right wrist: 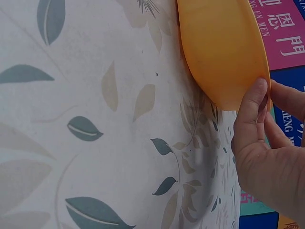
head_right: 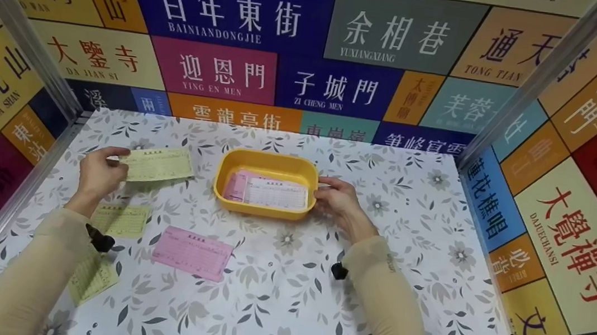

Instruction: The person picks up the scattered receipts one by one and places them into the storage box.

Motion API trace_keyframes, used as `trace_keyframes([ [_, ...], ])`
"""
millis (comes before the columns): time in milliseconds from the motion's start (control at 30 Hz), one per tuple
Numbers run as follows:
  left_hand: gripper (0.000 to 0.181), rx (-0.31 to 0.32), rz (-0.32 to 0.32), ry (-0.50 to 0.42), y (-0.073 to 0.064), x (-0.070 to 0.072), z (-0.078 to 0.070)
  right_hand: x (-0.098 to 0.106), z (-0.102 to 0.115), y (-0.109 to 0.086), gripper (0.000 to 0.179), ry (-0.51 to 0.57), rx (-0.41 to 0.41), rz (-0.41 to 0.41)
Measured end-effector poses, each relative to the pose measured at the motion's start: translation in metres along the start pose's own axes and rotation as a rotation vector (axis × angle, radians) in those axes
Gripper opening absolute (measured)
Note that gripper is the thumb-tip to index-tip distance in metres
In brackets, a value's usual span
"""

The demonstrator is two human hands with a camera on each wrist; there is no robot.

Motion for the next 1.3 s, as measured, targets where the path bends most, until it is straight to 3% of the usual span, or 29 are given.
trace_keyframes([
  [200, 0.045, -0.008, -0.032, -0.04, 0.001, 0.002, -0.018, -0.001, 0.003, -0.001, 0.063, 0.001, 0.015, 0.007],
  [533, 0.046, -0.048, -0.043, -0.102, 0.001, -0.007, -0.047, -0.003, 0.005, 0.0, 0.065, -0.005, 0.067, 0.03],
  [900, 0.044, -0.113, 0.02, -0.175, -0.003, -0.035, -0.078, -0.003, 0.004, -0.001, 0.065, -0.028, 0.044, 0.025],
  [1300, 0.046, -0.125, 0.086, -0.234, -0.008, -0.07, -0.096, -0.003, 0.005, -0.003, 0.066, -0.026, 0.037, 0.025],
])
Point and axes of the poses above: each hand's wrist, its own y-axis towards the middle knuckle, its own x-axis out of the back of the hand, z = x × y, the point moved 9 cm from there along y, towards the middle knuckle, and after that the axes turned 12 degrees about -y, right-handed, at the moved point
